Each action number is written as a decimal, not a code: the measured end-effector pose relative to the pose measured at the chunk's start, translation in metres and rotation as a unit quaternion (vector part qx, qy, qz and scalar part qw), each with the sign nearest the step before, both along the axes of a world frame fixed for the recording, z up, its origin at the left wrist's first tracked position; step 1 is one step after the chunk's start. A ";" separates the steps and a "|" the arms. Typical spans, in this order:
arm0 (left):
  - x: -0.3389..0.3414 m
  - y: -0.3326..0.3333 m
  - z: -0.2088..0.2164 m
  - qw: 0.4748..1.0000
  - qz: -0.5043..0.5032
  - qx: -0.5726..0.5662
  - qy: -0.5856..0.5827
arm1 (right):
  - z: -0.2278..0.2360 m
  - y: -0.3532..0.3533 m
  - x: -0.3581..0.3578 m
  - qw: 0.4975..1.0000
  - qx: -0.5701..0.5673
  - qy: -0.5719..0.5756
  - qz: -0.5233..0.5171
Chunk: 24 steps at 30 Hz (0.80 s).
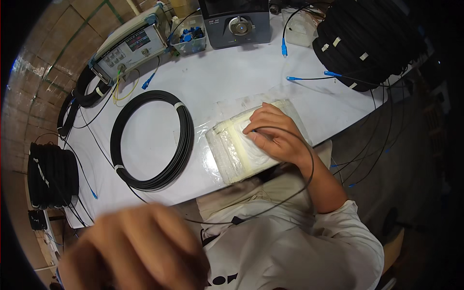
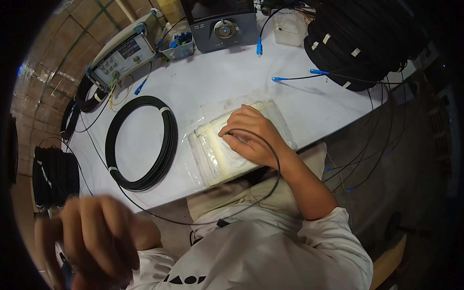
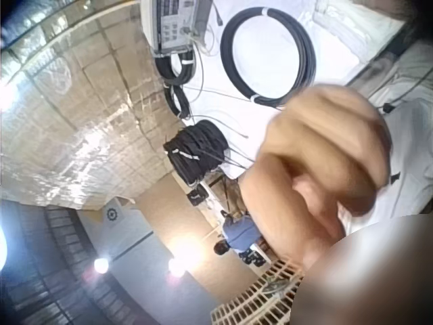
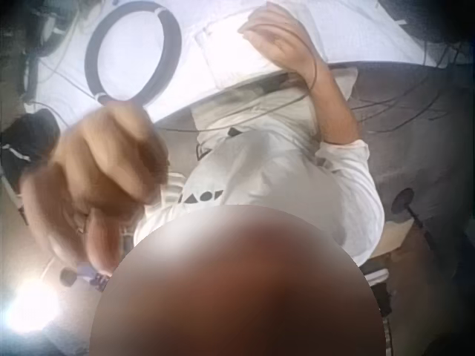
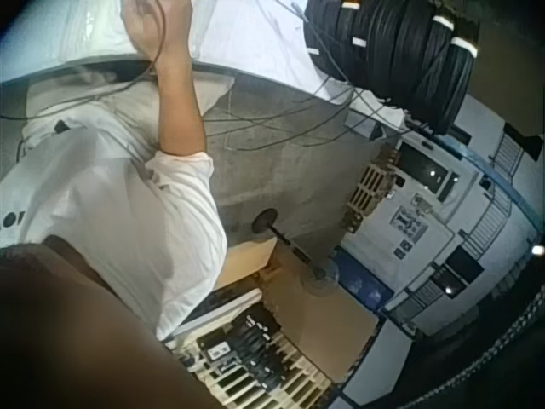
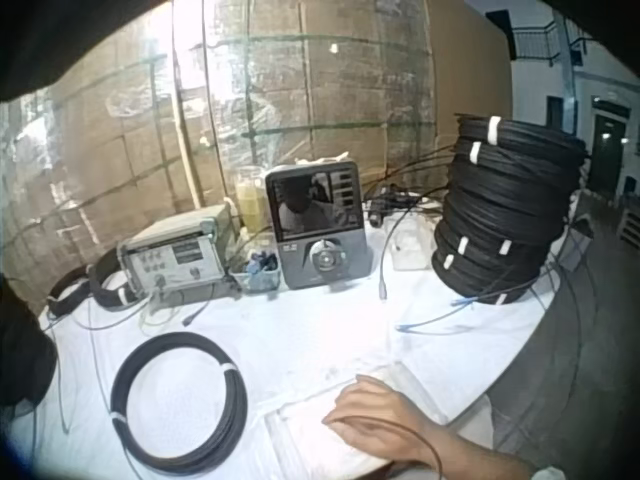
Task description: Inspecting and cleaning fiber optic cable connectors using an inspection scope and a monitor.
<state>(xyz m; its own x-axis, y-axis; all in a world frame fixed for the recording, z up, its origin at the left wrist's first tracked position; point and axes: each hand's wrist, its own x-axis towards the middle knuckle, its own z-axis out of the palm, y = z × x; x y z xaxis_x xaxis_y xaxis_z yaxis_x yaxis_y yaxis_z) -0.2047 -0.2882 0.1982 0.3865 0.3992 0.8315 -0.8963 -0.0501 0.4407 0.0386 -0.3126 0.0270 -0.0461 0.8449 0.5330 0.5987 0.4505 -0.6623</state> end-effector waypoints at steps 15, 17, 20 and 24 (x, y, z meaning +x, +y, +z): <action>0.135 0.241 -0.162 0.746 0.234 0.271 0.561 | 0.004 -0.004 0.006 0.997 -0.056 0.036 0.028; 0.151 0.251 -0.169 0.732 0.261 0.286 0.561 | 0.003 0.000 0.003 0.999 -0.015 0.024 0.023; 0.163 0.256 -0.194 0.717 0.324 0.309 0.534 | 0.008 -0.003 0.006 0.998 -0.042 -0.020 0.050; 0.163 0.261 -0.197 0.741 0.301 0.269 0.537 | 0.007 0.001 0.000 0.999 -0.001 -0.010 0.031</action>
